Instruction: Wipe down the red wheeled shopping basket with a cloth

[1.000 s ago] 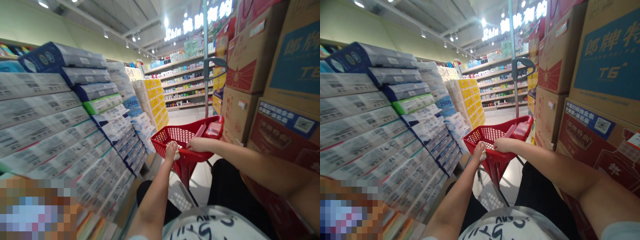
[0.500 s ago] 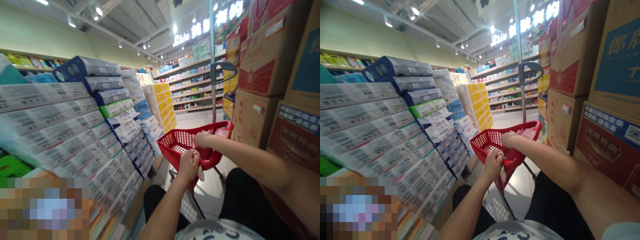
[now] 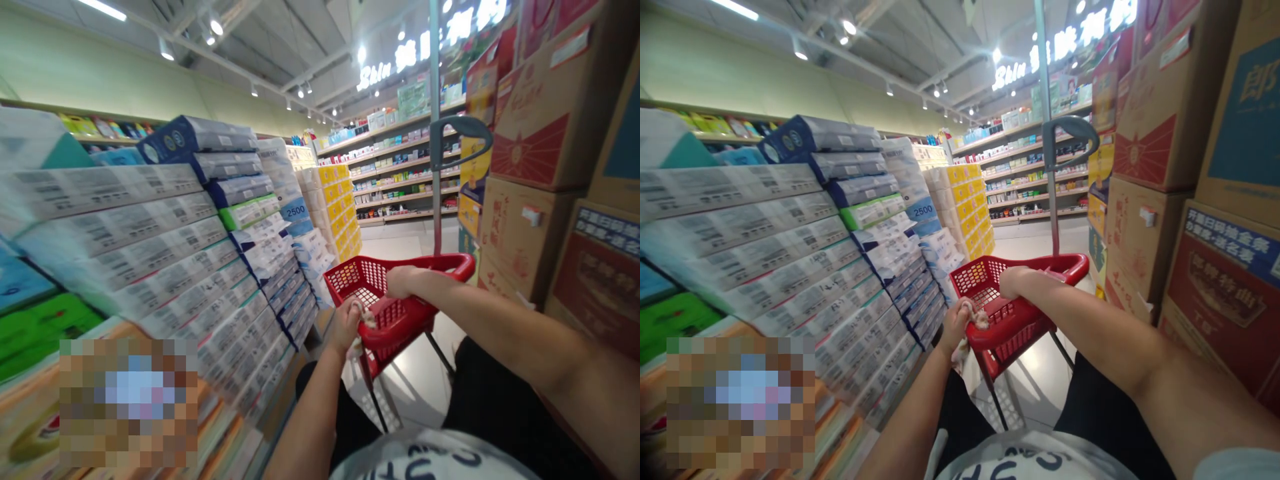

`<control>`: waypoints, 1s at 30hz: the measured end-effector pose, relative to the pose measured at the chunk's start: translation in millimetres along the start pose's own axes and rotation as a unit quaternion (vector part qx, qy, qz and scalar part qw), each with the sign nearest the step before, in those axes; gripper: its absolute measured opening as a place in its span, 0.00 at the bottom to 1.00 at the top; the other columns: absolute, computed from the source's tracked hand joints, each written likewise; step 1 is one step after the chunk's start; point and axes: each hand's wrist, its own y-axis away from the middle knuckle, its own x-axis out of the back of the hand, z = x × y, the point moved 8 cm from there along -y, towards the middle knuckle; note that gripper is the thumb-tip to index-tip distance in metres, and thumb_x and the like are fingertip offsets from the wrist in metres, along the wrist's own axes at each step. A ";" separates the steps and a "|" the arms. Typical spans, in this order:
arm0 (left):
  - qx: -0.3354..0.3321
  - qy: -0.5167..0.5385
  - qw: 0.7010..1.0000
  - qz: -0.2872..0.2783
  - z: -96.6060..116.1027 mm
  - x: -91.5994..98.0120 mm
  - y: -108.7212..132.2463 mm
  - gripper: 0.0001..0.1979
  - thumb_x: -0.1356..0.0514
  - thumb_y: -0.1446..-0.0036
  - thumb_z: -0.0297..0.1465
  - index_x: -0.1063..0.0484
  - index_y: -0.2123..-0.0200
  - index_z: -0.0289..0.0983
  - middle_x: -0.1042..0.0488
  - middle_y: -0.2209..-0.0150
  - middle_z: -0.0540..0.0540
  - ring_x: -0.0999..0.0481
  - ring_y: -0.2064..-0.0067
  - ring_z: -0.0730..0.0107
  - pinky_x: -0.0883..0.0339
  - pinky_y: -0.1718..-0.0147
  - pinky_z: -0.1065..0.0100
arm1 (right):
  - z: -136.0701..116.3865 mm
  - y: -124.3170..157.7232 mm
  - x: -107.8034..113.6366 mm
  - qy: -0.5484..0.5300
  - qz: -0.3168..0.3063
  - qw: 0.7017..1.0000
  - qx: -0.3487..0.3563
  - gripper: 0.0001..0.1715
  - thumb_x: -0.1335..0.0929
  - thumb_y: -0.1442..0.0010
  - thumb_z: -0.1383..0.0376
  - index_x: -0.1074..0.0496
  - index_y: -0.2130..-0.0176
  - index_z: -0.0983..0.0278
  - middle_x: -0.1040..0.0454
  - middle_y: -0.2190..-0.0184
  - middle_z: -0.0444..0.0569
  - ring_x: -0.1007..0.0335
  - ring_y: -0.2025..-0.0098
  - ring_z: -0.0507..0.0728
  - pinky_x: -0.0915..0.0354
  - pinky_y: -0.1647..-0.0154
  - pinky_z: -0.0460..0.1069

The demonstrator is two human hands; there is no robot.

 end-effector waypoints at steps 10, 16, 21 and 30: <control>0.105 -0.057 0.993 0.019 2.8 13.8 12.6 0.11 0.54 0.39 0.31 0.33 0.67 0.40 0.25 0.65 0.48 0.27 0.61 0.67 0.35 0.59 0.66 | -13.4 -7.9 0.9 -0.037 0.021 0.999 0.002 0.14 0.35 0.40 0.64 0.21 0.61 0.69 0.21 0.62 0.58 0.26 0.60 0.61 0.36 0.58 0.50; 0.056 -0.083 0.995 0.019 53.2 8.1 36.3 0.11 0.53 0.39 0.30 0.30 0.65 0.40 0.24 0.59 0.46 0.28 0.54 0.65 0.37 0.51 0.65 | -3.0 -9.4 -12.4 -0.024 0.023 0.999 0.017 0.15 0.36 0.38 0.63 0.21 0.63 0.66 0.21 0.63 0.54 0.27 0.62 0.58 0.37 0.62 0.48; 0.141 0.045 0.988 -0.033 22.4 -1.4 26.8 0.13 0.55 0.39 0.32 0.33 0.69 0.37 0.25 0.72 0.48 0.25 0.68 0.69 0.32 0.63 0.68 | 0.7 -22.3 -23.6 -0.074 0.008 0.997 0.021 0.15 0.37 0.38 0.63 0.22 0.69 0.65 0.22 0.71 0.51 0.28 0.69 0.55 0.38 0.67 0.47; 0.070 -0.166 0.984 -0.005 64.8 -17.1 26.0 0.15 0.54 0.41 0.34 0.32 0.74 0.39 0.25 0.69 0.45 0.28 0.63 0.63 0.37 0.57 0.63 | 16.7 -31.2 -28.9 -0.029 0.002 1.000 0.005 0.18 0.38 0.38 0.64 0.24 0.73 0.64 0.23 0.72 0.55 0.27 0.68 0.58 0.35 0.63 0.50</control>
